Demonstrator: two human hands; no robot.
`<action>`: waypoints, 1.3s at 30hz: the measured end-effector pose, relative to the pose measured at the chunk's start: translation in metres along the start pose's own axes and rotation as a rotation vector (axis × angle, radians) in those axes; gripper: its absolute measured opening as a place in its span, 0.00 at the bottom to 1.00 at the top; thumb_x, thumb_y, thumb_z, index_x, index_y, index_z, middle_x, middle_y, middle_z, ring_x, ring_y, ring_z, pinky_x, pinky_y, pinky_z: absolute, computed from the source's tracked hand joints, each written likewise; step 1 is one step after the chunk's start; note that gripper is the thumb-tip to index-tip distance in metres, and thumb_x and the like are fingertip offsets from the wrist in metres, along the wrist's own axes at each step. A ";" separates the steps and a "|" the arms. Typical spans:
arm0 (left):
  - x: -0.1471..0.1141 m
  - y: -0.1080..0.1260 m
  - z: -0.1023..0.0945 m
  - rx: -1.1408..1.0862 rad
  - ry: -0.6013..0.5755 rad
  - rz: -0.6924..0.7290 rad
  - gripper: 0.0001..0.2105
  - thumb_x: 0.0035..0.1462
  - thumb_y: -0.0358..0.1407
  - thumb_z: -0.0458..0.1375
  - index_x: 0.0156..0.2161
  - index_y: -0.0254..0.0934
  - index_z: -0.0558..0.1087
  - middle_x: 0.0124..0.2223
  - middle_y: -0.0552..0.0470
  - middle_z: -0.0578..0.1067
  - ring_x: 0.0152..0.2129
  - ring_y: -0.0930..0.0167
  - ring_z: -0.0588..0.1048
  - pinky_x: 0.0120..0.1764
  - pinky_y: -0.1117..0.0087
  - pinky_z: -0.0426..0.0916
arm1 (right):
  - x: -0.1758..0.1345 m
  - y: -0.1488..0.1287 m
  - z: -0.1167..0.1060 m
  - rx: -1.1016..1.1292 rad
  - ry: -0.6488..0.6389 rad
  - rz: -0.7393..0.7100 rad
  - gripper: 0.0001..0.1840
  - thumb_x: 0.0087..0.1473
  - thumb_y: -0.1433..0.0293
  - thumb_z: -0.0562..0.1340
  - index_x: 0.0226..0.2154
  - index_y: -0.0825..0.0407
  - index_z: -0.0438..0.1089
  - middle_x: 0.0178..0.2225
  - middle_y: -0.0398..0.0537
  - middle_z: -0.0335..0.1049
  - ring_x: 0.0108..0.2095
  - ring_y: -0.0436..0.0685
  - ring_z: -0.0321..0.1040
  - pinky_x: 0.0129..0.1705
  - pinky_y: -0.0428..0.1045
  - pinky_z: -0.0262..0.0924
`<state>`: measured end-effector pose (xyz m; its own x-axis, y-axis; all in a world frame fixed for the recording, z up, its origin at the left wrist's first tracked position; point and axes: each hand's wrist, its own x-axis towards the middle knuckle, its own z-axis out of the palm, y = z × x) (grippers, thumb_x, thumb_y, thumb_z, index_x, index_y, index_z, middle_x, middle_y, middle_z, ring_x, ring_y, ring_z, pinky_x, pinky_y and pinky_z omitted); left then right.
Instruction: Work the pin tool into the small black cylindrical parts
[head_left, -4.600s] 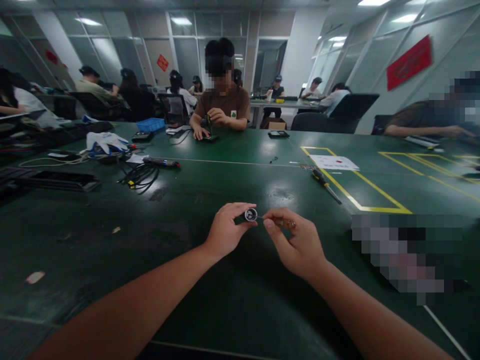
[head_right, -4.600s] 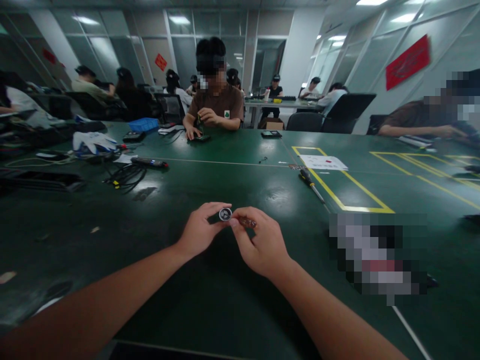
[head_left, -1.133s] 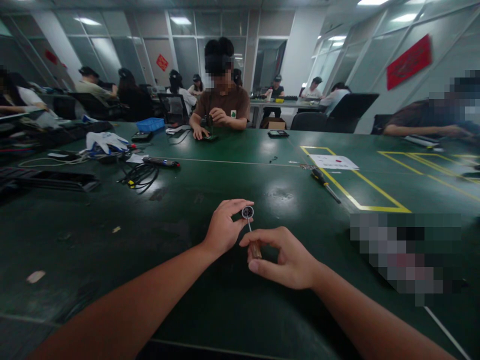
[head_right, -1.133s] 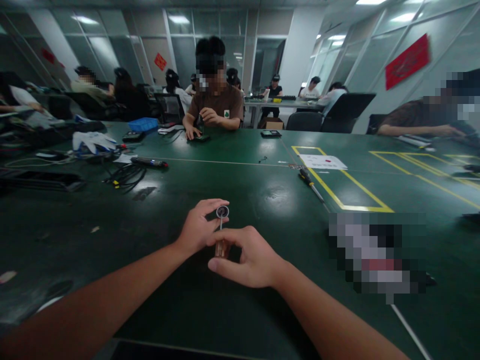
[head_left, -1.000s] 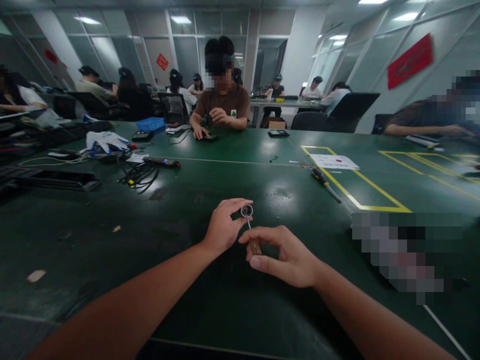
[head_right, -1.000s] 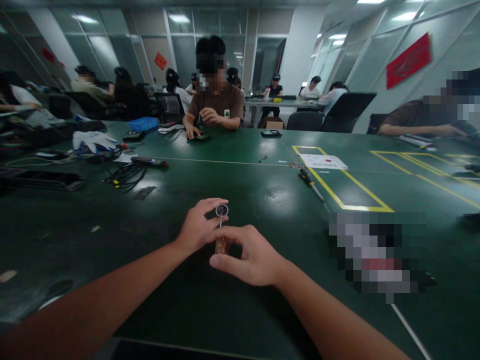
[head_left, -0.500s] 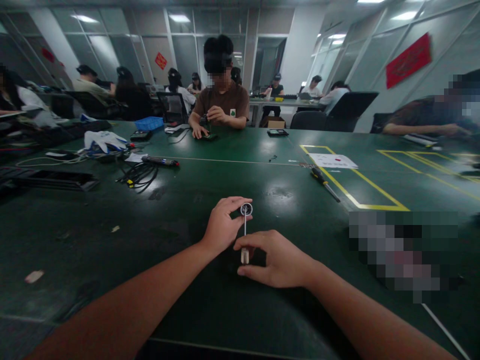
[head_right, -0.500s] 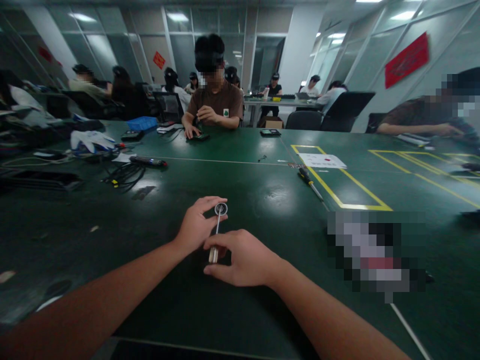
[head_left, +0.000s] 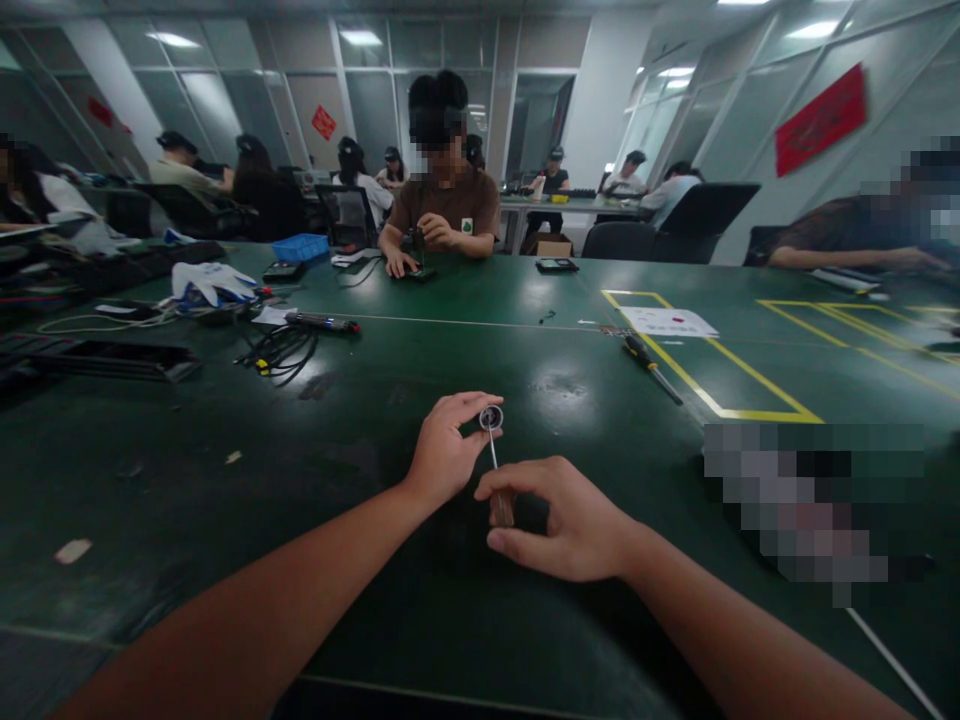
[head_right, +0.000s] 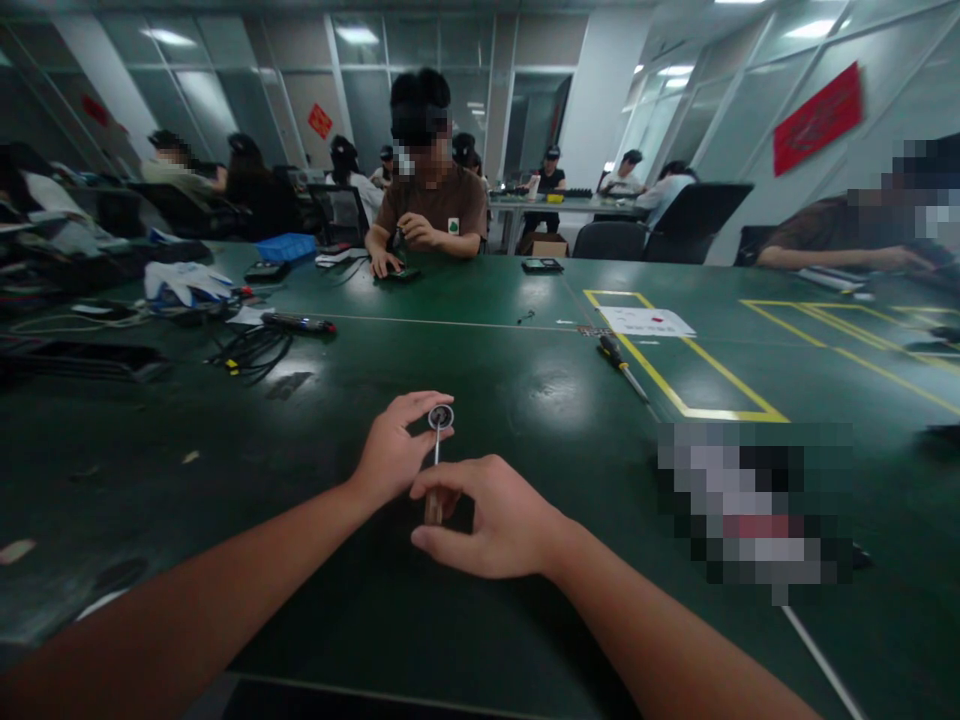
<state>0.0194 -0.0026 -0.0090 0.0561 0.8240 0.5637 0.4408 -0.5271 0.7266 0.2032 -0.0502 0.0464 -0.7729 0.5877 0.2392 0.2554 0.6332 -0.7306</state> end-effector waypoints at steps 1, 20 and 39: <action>0.000 0.000 0.000 -0.002 0.001 0.000 0.19 0.55 0.25 0.66 0.50 0.45 0.79 0.51 0.51 0.79 0.50 0.65 0.76 0.57 0.56 0.69 | 0.000 0.000 0.000 0.004 0.004 -0.001 0.14 0.56 0.65 0.67 0.45 0.53 0.73 0.31 0.44 0.77 0.30 0.52 0.74 0.35 0.48 0.67; 0.001 -0.003 0.002 -0.066 0.013 -0.061 0.19 0.53 0.24 0.67 0.49 0.43 0.80 0.51 0.51 0.80 0.50 0.65 0.77 0.57 0.57 0.69 | -0.001 0.009 -0.002 0.149 0.061 0.013 0.19 0.62 0.63 0.65 0.53 0.52 0.73 0.35 0.46 0.78 0.34 0.53 0.74 0.40 0.49 0.67; 0.002 -0.004 0.001 -0.028 0.025 -0.042 0.20 0.53 0.23 0.67 0.50 0.44 0.79 0.51 0.50 0.80 0.51 0.64 0.76 0.57 0.56 0.69 | 0.001 0.005 -0.001 -0.012 -0.014 0.002 0.18 0.58 0.65 0.67 0.50 0.53 0.74 0.34 0.45 0.78 0.33 0.53 0.75 0.39 0.48 0.67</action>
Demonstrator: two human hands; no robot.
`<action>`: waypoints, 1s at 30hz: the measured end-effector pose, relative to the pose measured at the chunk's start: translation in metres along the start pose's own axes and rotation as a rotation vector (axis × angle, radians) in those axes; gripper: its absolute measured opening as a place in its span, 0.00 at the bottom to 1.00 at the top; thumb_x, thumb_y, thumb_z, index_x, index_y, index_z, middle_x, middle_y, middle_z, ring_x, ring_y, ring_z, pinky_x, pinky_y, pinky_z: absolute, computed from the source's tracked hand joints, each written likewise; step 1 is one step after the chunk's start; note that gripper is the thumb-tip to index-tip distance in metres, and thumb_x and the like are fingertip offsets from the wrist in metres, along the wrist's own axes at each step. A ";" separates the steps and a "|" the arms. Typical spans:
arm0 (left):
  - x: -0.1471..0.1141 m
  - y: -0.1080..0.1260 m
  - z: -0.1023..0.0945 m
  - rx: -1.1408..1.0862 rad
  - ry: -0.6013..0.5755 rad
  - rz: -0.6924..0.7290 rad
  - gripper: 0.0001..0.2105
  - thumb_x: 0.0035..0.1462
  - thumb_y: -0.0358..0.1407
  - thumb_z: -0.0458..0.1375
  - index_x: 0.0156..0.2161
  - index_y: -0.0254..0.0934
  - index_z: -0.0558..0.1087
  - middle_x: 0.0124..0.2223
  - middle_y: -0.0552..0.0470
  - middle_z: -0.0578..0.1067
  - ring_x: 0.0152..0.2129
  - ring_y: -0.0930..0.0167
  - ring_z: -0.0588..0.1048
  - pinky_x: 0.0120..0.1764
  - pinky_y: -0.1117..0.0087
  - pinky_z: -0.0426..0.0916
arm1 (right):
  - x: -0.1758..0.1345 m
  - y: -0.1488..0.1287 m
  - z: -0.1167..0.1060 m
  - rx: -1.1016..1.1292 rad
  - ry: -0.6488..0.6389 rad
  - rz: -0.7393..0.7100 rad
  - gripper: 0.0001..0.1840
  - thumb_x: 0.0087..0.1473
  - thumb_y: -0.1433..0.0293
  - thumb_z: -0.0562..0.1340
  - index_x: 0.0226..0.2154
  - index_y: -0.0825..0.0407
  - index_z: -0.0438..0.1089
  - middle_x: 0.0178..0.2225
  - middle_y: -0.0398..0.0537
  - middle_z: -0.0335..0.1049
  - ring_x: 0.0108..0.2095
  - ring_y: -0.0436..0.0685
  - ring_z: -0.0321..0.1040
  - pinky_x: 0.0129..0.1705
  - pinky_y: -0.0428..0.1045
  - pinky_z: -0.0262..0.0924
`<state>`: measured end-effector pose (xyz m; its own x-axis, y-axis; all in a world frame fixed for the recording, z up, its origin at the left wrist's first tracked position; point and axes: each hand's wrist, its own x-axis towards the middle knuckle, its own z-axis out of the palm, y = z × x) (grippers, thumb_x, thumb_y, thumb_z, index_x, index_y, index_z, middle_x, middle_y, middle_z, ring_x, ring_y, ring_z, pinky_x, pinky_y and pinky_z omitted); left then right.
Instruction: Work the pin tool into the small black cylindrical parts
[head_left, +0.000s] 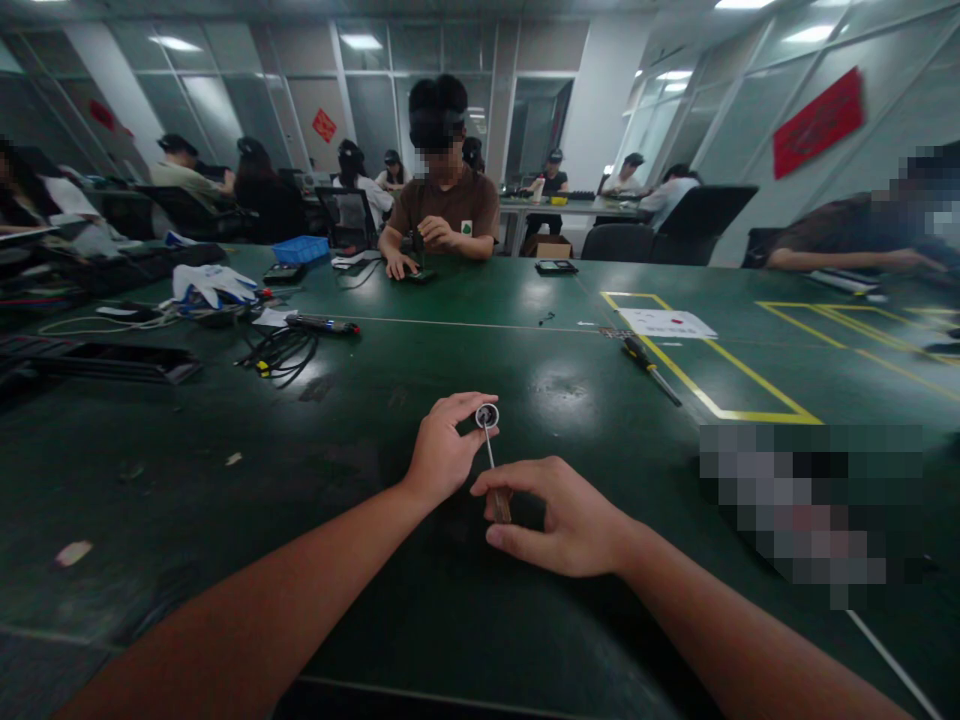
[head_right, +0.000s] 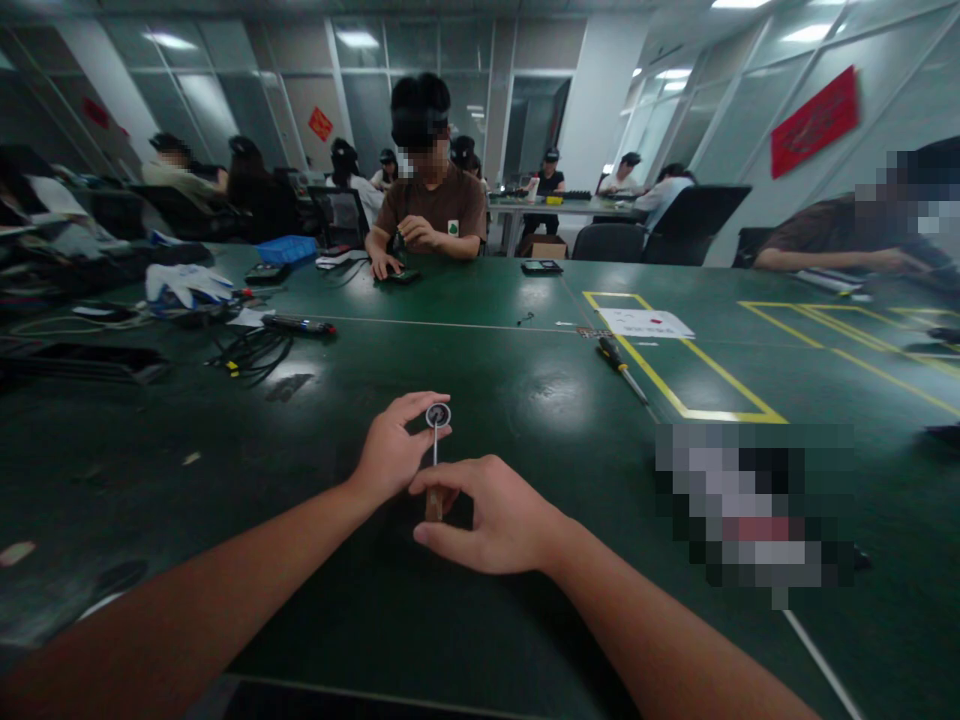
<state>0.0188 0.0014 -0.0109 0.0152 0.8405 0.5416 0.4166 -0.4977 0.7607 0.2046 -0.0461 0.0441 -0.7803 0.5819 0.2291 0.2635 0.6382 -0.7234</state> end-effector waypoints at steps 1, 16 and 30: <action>0.000 0.000 0.000 -0.001 0.000 0.000 0.20 0.53 0.23 0.67 0.50 0.44 0.79 0.51 0.50 0.80 0.51 0.65 0.76 0.57 0.56 0.68 | 0.000 0.000 0.000 0.011 0.003 0.002 0.18 0.58 0.65 0.67 0.50 0.53 0.74 0.34 0.46 0.78 0.33 0.53 0.75 0.38 0.48 0.67; -0.002 -0.001 0.000 0.002 -0.016 -0.003 0.19 0.54 0.25 0.67 0.50 0.45 0.80 0.51 0.51 0.80 0.50 0.65 0.76 0.57 0.57 0.69 | -0.003 0.008 0.000 0.330 0.095 0.086 0.20 0.59 0.62 0.68 0.51 0.53 0.74 0.34 0.47 0.78 0.33 0.54 0.73 0.38 0.49 0.66; -0.001 -0.001 -0.002 -0.017 0.009 -0.009 0.18 0.54 0.26 0.67 0.49 0.45 0.80 0.52 0.50 0.80 0.51 0.64 0.76 0.57 0.56 0.68 | 0.005 0.009 0.008 0.647 0.165 0.243 0.17 0.63 0.57 0.63 0.43 0.55 0.76 0.29 0.47 0.77 0.29 0.52 0.70 0.34 0.49 0.64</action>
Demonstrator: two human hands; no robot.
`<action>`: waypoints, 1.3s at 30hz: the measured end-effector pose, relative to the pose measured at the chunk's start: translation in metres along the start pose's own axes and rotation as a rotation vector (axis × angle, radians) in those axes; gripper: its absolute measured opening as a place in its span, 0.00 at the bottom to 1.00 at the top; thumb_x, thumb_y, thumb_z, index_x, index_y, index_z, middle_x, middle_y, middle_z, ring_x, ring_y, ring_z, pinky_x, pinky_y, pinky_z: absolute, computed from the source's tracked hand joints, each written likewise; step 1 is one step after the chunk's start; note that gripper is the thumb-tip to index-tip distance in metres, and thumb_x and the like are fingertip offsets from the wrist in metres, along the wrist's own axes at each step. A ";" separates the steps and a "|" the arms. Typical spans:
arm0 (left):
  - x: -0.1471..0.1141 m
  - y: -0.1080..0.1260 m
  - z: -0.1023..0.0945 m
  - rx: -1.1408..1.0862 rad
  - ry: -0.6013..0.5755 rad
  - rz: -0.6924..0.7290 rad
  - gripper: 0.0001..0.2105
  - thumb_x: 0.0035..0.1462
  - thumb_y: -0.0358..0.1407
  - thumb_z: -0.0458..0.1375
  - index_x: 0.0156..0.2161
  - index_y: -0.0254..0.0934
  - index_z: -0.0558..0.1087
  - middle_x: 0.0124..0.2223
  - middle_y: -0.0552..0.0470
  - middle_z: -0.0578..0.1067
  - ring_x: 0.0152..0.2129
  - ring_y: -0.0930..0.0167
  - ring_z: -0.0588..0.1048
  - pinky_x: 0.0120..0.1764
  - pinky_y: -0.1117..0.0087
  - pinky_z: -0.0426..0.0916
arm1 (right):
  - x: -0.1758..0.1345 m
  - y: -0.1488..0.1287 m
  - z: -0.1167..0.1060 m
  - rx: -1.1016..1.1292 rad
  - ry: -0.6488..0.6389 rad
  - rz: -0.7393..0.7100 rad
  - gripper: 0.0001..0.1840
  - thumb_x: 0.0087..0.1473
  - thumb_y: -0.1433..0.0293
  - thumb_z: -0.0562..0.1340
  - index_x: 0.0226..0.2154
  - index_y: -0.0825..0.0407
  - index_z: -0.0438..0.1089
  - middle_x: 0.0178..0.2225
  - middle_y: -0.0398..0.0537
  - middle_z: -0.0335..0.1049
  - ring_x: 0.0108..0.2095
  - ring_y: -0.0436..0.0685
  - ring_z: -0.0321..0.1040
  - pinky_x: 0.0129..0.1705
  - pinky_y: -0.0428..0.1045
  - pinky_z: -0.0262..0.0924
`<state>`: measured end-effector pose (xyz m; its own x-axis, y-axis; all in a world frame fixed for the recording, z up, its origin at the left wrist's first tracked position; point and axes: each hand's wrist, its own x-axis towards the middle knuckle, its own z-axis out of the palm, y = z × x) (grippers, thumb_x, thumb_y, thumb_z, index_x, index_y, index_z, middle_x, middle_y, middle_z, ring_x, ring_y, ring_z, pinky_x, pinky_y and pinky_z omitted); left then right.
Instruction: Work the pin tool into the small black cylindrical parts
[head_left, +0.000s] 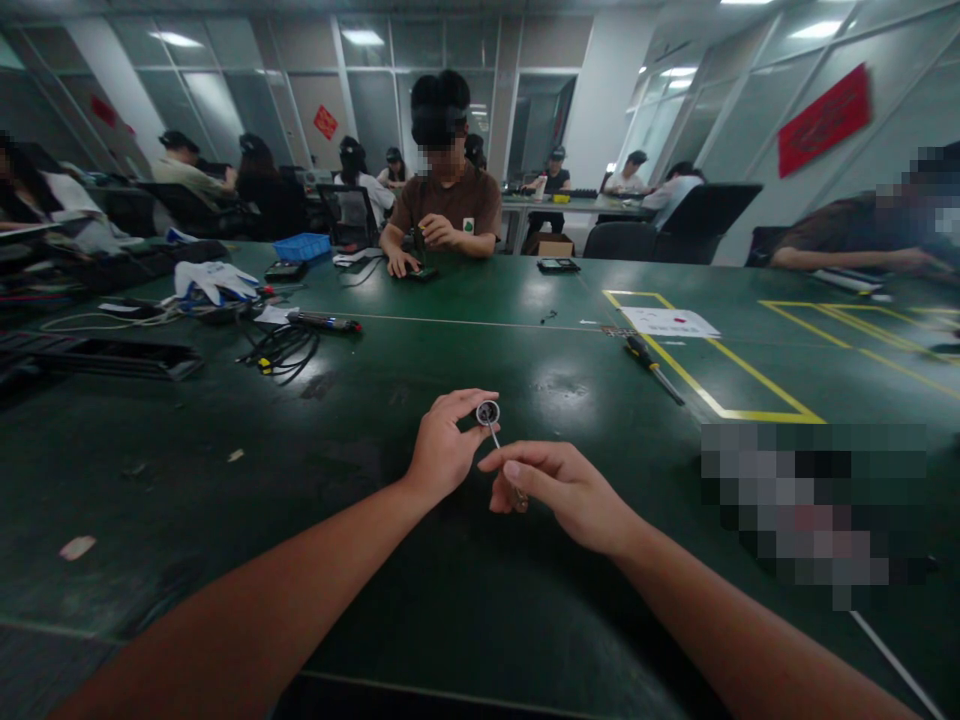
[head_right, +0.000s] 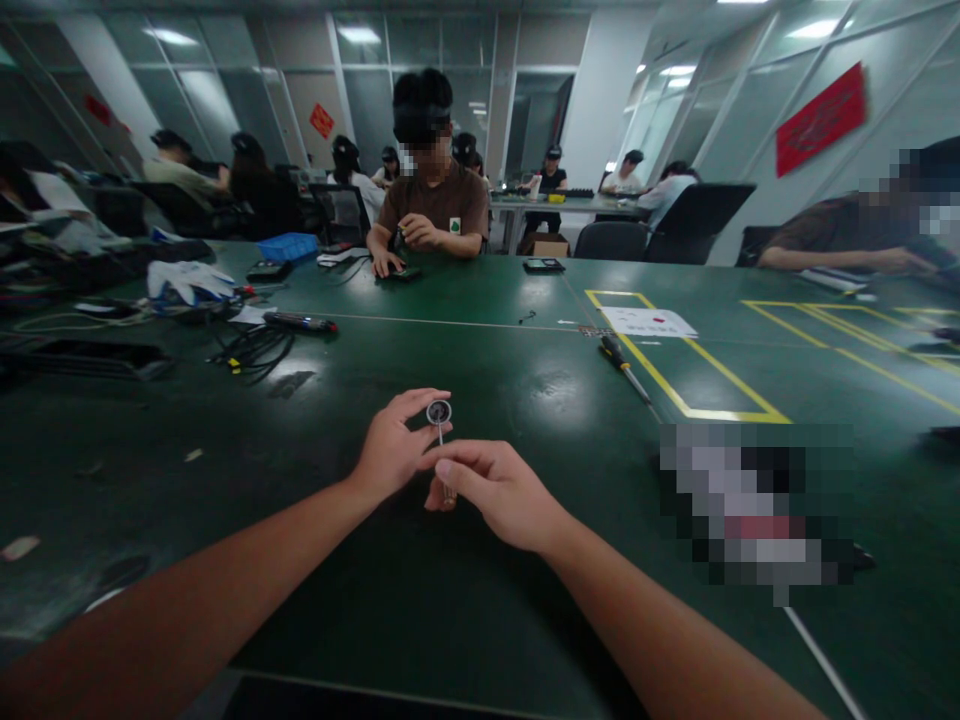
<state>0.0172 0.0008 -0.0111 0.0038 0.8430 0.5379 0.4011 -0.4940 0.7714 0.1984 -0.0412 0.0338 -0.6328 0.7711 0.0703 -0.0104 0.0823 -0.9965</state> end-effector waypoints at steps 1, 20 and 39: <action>0.000 -0.001 0.000 -0.002 0.009 0.004 0.18 0.54 0.26 0.67 0.50 0.45 0.80 0.52 0.51 0.80 0.51 0.64 0.76 0.57 0.56 0.68 | 0.001 0.000 0.001 0.002 -0.001 0.012 0.17 0.63 0.58 0.64 0.43 0.55 0.76 0.28 0.46 0.77 0.28 0.51 0.70 0.34 0.49 0.63; 0.003 -0.002 -0.002 0.033 0.053 0.008 0.18 0.54 0.26 0.67 0.49 0.44 0.79 0.51 0.50 0.80 0.51 0.64 0.76 0.57 0.56 0.68 | -0.003 -0.006 0.006 0.064 0.155 -0.004 0.58 0.61 0.65 0.66 0.73 0.48 0.22 0.33 0.43 0.77 0.36 0.55 0.75 0.41 0.53 0.68; 0.002 -0.005 -0.001 0.060 0.050 0.046 0.19 0.54 0.26 0.67 0.50 0.45 0.79 0.52 0.50 0.79 0.52 0.64 0.76 0.59 0.54 0.68 | 0.002 -0.007 0.005 0.081 0.028 0.366 0.18 0.64 0.55 0.58 0.36 0.54 0.69 0.19 0.42 0.73 0.12 0.46 0.61 0.15 0.41 0.54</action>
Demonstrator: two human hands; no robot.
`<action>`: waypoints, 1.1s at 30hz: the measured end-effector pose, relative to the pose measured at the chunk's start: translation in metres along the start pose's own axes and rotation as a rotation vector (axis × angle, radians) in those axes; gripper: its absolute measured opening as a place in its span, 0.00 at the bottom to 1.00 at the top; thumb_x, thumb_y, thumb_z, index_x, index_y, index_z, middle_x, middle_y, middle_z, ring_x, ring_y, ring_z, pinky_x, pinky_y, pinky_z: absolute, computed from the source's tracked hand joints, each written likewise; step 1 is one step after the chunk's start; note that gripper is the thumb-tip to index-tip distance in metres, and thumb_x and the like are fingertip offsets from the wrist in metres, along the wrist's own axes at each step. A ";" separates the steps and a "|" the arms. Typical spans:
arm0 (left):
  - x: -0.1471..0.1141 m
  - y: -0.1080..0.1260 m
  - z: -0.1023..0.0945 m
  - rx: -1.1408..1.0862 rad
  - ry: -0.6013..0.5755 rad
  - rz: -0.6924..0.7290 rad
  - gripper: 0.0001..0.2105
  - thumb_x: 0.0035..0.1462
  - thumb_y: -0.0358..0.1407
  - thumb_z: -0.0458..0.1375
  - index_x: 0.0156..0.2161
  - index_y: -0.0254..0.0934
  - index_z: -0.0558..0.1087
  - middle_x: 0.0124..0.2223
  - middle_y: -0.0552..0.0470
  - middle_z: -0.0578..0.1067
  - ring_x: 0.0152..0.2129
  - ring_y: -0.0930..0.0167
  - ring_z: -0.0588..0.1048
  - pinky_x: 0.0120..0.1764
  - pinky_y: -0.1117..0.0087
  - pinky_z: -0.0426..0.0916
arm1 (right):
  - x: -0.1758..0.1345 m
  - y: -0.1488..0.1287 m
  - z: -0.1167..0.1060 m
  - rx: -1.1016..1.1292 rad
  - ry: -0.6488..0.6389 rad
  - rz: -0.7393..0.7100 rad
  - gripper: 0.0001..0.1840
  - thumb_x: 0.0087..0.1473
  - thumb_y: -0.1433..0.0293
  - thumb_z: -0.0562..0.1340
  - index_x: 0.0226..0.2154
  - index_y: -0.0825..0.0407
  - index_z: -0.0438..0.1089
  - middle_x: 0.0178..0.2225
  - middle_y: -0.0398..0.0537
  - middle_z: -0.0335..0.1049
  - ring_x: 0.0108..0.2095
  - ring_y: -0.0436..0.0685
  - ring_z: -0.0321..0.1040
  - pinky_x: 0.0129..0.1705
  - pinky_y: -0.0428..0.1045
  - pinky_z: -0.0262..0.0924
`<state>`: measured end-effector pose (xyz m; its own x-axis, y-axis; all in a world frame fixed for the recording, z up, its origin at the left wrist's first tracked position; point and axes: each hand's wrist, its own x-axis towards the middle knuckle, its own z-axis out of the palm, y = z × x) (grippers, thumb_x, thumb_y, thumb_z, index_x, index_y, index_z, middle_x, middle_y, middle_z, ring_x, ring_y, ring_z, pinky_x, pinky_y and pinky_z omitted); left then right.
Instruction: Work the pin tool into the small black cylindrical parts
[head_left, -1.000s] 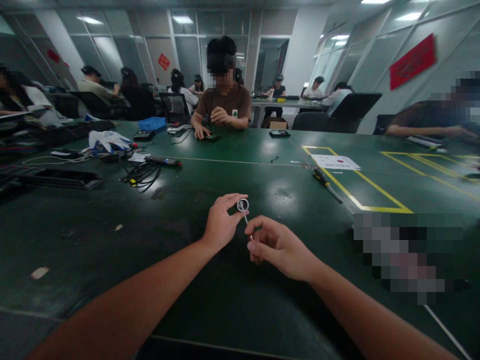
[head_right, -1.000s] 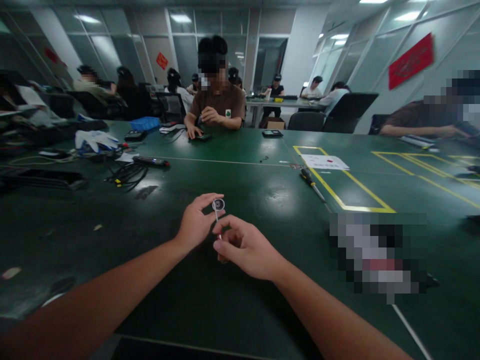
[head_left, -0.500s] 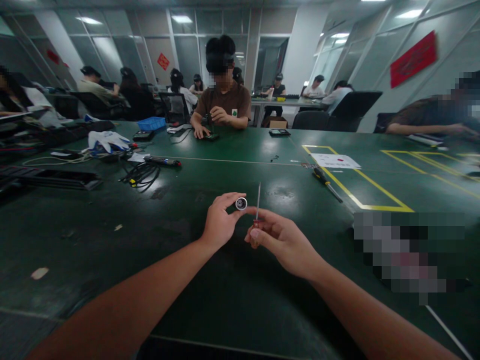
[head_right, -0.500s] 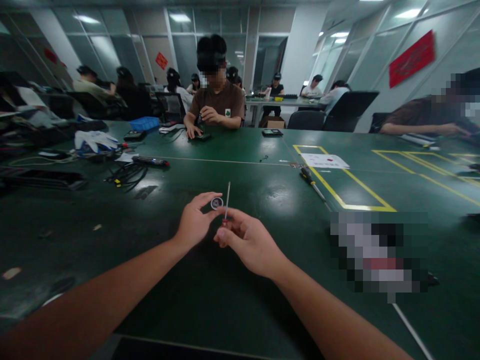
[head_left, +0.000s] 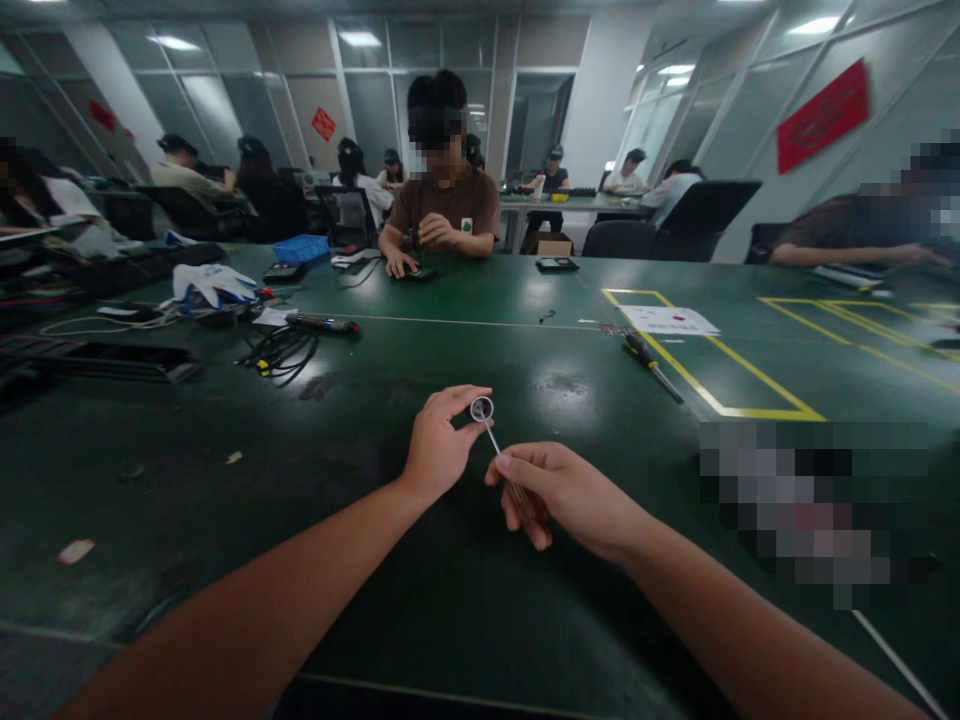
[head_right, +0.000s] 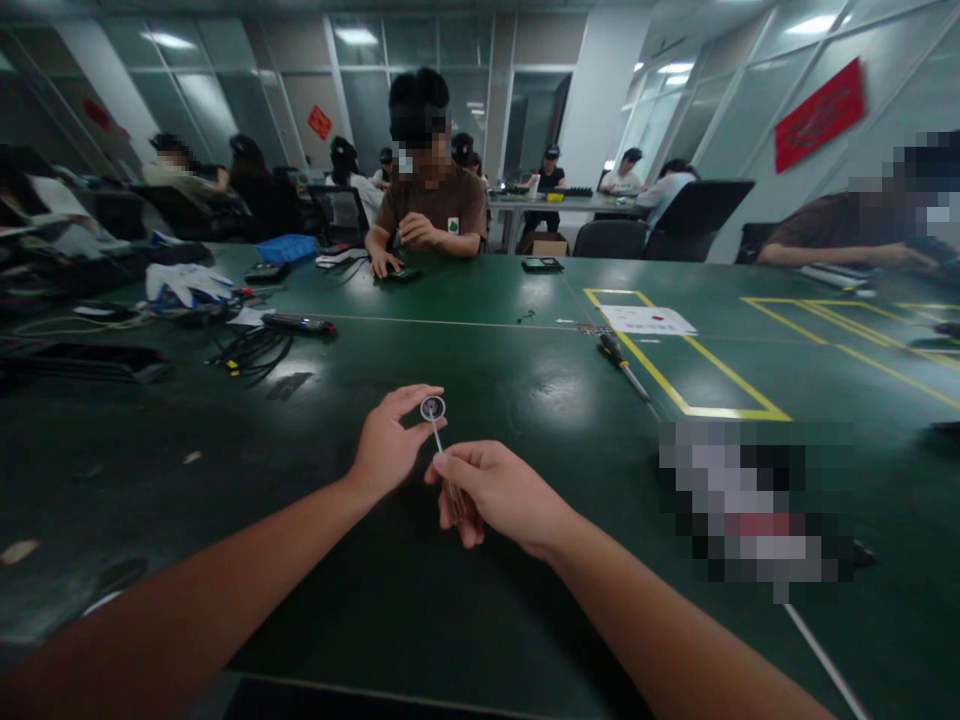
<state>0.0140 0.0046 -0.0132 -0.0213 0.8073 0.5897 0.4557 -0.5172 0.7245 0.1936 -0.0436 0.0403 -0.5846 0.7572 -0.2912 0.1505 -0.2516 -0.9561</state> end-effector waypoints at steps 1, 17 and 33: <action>0.000 0.001 0.000 0.002 -0.002 0.004 0.19 0.54 0.25 0.67 0.50 0.45 0.79 0.52 0.50 0.79 0.52 0.64 0.75 0.59 0.54 0.68 | 0.000 0.000 0.000 -0.001 0.012 0.002 0.18 0.64 0.56 0.58 0.35 0.54 0.69 0.19 0.42 0.73 0.12 0.46 0.61 0.15 0.41 0.54; -0.001 0.008 -0.002 0.003 -0.023 0.028 0.19 0.55 0.23 0.66 0.50 0.45 0.79 0.52 0.50 0.79 0.52 0.64 0.75 0.58 0.55 0.68 | 0.002 0.001 -0.004 0.132 -0.011 0.062 0.17 0.62 0.56 0.61 0.39 0.54 0.70 0.21 0.43 0.75 0.13 0.48 0.66 0.15 0.41 0.57; 0.001 0.005 0.000 -0.029 -0.008 0.004 0.19 0.53 0.24 0.68 0.49 0.44 0.80 0.51 0.50 0.80 0.51 0.64 0.76 0.57 0.57 0.69 | 0.008 0.009 -0.001 0.039 -0.011 0.039 0.14 0.65 0.58 0.58 0.37 0.51 0.65 0.23 0.42 0.76 0.17 0.50 0.72 0.19 0.43 0.65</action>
<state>0.0162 0.0026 -0.0089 -0.0128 0.8075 0.5897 0.4294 -0.5282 0.7325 0.1911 -0.0391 0.0296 -0.5876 0.7399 -0.3274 0.1425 -0.3037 -0.9420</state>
